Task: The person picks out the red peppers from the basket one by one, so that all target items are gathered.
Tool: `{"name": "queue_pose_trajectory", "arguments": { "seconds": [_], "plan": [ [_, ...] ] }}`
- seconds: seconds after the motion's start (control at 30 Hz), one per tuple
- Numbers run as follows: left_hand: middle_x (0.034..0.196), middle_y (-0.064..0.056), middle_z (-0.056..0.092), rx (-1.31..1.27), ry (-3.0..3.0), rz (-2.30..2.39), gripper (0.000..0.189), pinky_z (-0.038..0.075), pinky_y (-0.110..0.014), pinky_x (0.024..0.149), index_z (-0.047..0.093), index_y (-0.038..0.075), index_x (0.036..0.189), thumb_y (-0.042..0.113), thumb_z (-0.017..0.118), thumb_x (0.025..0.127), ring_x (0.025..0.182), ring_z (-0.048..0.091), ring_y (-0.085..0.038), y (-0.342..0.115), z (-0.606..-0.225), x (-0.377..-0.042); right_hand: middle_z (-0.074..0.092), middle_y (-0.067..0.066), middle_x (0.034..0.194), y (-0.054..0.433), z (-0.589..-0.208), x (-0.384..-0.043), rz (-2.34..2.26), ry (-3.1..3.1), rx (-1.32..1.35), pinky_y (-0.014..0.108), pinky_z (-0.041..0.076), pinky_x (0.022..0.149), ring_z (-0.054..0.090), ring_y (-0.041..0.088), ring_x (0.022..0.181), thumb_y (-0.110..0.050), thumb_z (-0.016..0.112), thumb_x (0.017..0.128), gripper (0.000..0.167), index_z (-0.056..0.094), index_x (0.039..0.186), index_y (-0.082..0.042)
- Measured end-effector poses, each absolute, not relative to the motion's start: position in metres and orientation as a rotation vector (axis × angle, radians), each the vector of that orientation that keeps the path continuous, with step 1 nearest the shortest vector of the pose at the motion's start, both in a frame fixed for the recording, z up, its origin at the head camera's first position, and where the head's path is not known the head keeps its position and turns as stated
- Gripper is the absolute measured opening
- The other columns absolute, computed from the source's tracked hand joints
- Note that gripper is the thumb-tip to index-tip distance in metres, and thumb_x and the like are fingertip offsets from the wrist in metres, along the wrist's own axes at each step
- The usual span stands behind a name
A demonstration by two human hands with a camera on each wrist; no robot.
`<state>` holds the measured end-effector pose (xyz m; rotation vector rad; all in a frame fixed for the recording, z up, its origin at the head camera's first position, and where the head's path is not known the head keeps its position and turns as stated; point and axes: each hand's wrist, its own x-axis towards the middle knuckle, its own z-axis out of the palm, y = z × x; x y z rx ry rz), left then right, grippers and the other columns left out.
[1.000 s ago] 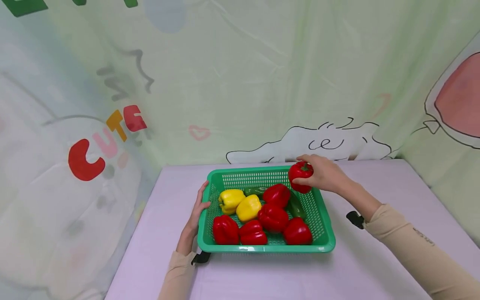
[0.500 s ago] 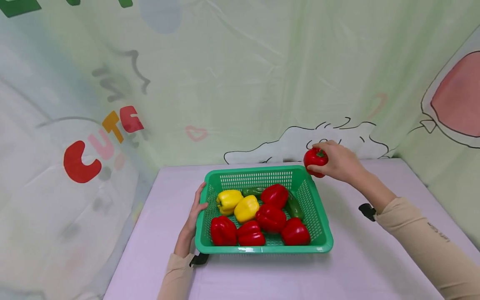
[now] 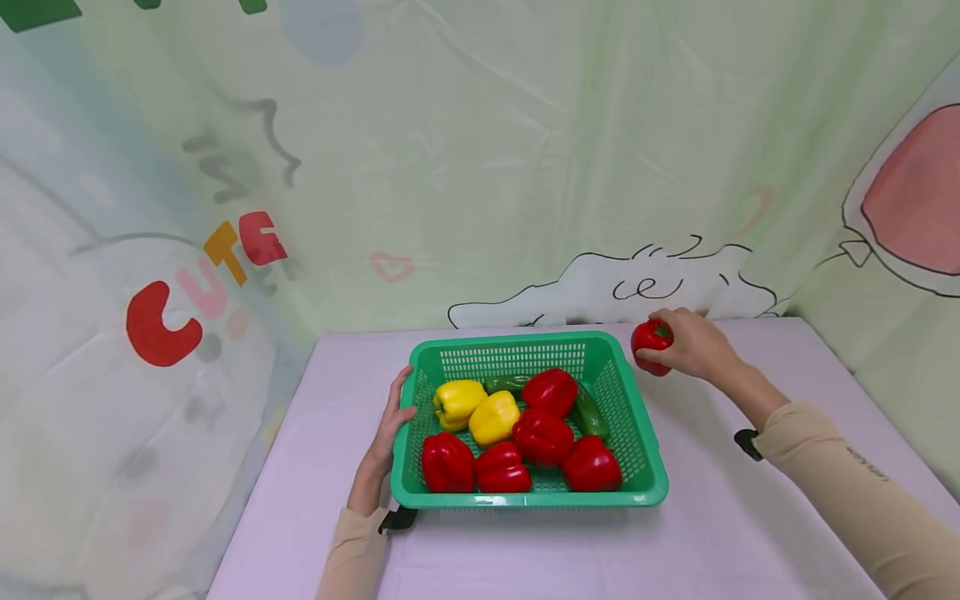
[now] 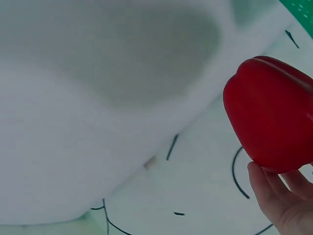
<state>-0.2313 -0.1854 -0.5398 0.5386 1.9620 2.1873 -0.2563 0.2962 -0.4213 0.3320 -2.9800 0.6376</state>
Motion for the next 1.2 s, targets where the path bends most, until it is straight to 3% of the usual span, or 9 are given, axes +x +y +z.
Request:
{"name": "queue_pose_trajectory", "arguments": {
  "seconds": [0.17, 0.4, 0.77, 1.2],
  "plan": [
    [0.161, -0.014, 0.014, 0.569, 1.943, 2.163, 0.066, 0.038, -0.051, 0.105, 0.008, 0.024, 0.157, 0.016, 0.039, 0.099, 0.140, 0.027, -0.040, -0.190, -0.542, -0.232, 0.059, 0.030, 0.111, 0.304, -0.435, -0.258, 0.645, -2.988, 0.317, 0.053, 0.056, 0.071, 0.054, 0.047, 0.101, -0.021, 0.081, 0.079, 0.063, 0.052, 0.124, 0.011],
    [0.158, -0.021, 0.020, 0.625, 1.931, 2.147, 0.070, 0.050, -0.039, 0.094, 0.008, 0.020, 0.158, 0.011, 0.043, 0.098, 0.128, 0.038, -0.042, -0.195, -0.542, -0.236, 0.054, 0.033, 0.118, 0.312, -0.445, -0.260, 0.628, -3.028, 0.266, 0.057, 0.054, 0.075, 0.049, 0.050, 0.107, -0.024, 0.079, 0.080, 0.070, 0.047, 0.131, 0.013],
    [0.159, -0.021, 0.019, 0.642, 1.943, 2.105, 0.077, 0.049, -0.045, 0.094, 0.007, 0.019, 0.159, 0.007, 0.048, 0.095, 0.131, 0.034, -0.046, -0.196, -0.540, -0.241, 0.051, 0.035, 0.118, 0.320, -0.457, -0.262, 0.618, -3.065, 0.226, 0.058, 0.053, 0.077, 0.048, 0.050, 0.106, -0.025, 0.078, 0.081, 0.072, 0.045, 0.132, 0.014],
    [0.156, -0.024, 0.023, 0.670, 1.959, 2.106, 0.076, 0.052, -0.038, 0.090, 0.011, 0.016, 0.158, 0.006, 0.048, 0.092, 0.126, 0.038, -0.042, -0.197, -0.539, -0.243, 0.047, 0.035, 0.120, 0.321, -0.458, -0.263, 0.666, -3.100, 0.170, 0.059, 0.053, 0.077, 0.046, 0.051, 0.109, -0.029, 0.077, 0.081, 0.076, 0.042, 0.136, 0.011]
  ]
}}
